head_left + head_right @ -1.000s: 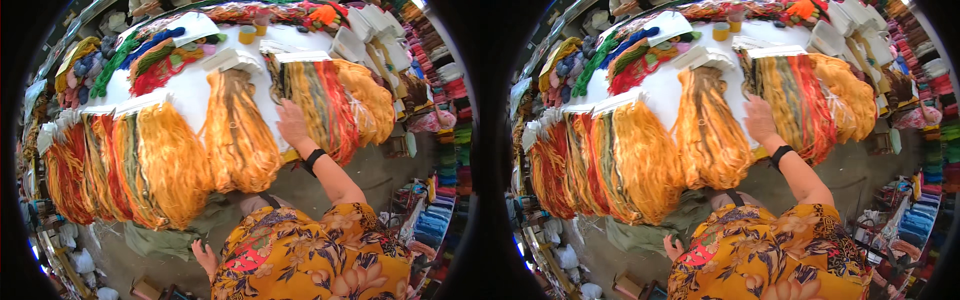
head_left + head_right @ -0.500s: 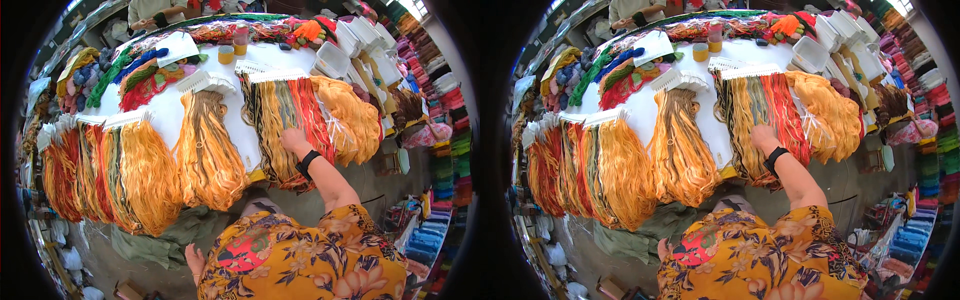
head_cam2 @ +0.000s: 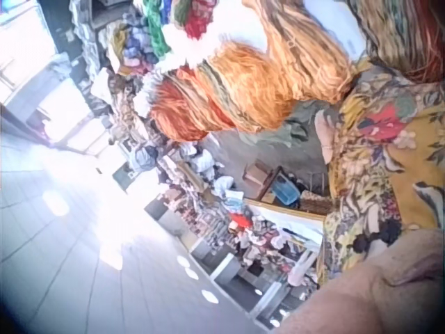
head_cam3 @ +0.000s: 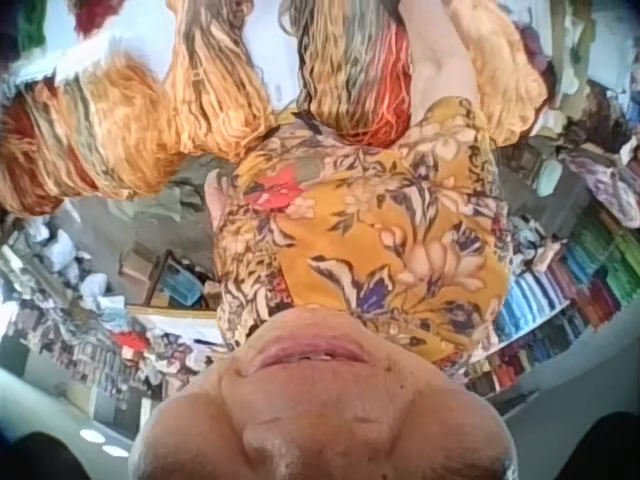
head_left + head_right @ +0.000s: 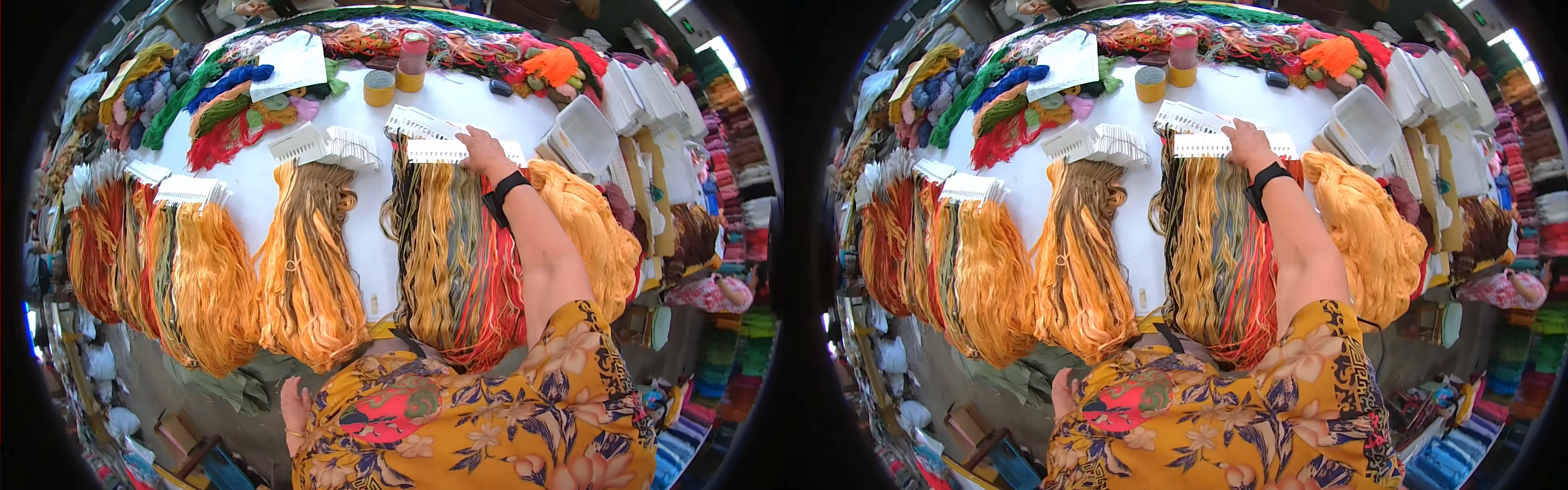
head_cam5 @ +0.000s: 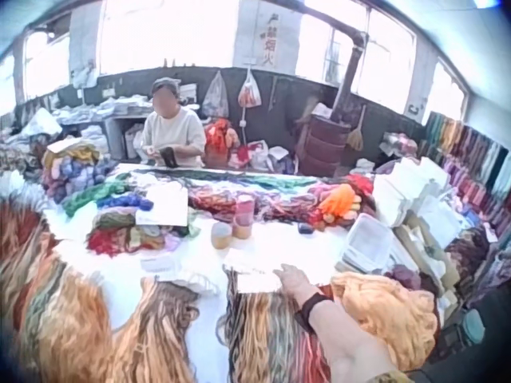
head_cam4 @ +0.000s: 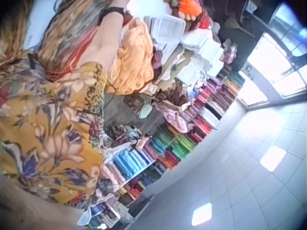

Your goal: The person sorts bundles of embroidery thread by hand, flipping through cards, moving the bundles across the table, and gathering white plastic ties. The person then picks up a stack of cards, fans them out, and places them onto a bundle of thread.

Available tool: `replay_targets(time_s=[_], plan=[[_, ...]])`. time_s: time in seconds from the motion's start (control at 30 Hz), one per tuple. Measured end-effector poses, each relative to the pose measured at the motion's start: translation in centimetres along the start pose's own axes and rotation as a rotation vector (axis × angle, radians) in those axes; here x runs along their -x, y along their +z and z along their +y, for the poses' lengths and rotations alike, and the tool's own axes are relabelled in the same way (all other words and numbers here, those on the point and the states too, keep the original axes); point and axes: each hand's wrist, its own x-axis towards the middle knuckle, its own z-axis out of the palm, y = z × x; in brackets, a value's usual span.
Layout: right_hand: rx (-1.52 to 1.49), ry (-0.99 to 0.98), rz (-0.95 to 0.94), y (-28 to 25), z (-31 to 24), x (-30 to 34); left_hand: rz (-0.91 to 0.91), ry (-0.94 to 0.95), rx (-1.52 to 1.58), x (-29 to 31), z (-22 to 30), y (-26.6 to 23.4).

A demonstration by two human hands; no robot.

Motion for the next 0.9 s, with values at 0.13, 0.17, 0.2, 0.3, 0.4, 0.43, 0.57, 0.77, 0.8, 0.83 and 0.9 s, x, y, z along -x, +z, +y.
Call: replay_targets(time_s=[0.13, 0.17, 0.2, 0.3, 0.4, 0.43, 0.57, 0.77, 0.8, 0.83, 0.9], plan=[[0.028, -0.003, -0.194, -0.8, 0.9, -2.6, 0.004, -0.033, -0.044, -0.5, 1.5, 0.2], [0.027, -0.045, -0.213, -0.1, 1.4, -3.5, -0.004, -0.041, -0.045, -0.5, 1.6, 0.4], [0.024, -0.051, -0.218, 0.0, 1.5, -3.7, -0.015, -0.043, -0.045, -0.7, 2.0, 0.5], [-0.024, -0.109, -0.259, 0.5, 2.0, -2.8, -0.048, -0.045, -0.084, -0.8, 2.9, 0.6], [-0.06, -0.153, 0.183, 1.5, 1.1, 1.1, -0.029, -0.054, -0.095, -0.3, 3.7, 0.7], [-0.027, -0.209, 0.448, 1.0, 0.2, 2.6, -0.032, -0.059, -0.098, -0.1, 3.5, 0.8], [-0.166, -0.265, 0.591, 2.5, -0.5, 6.7, -0.052, -0.088, -0.095, 1.2, 2.8, 1.6], [-0.154, -0.323, 0.434, 1.3, 0.7, 4.3, -0.037, -0.08, -0.08, 1.3, 3.2, 2.0], [-0.095, -0.359, 0.471, 1.1, 1.2, 3.0, -0.035, -0.073, -0.088, 1.1, 3.6, 1.8], [-0.037, -0.348, 0.387, 0.5, 1.5, 1.9, -0.031, -0.073, -0.084, 1.1, 3.6, 1.8], [-0.008, -0.33, 0.285, 1.9, 2.6, -0.4, -0.027, -0.094, -0.046, 1.1, 3.5, 1.9]])
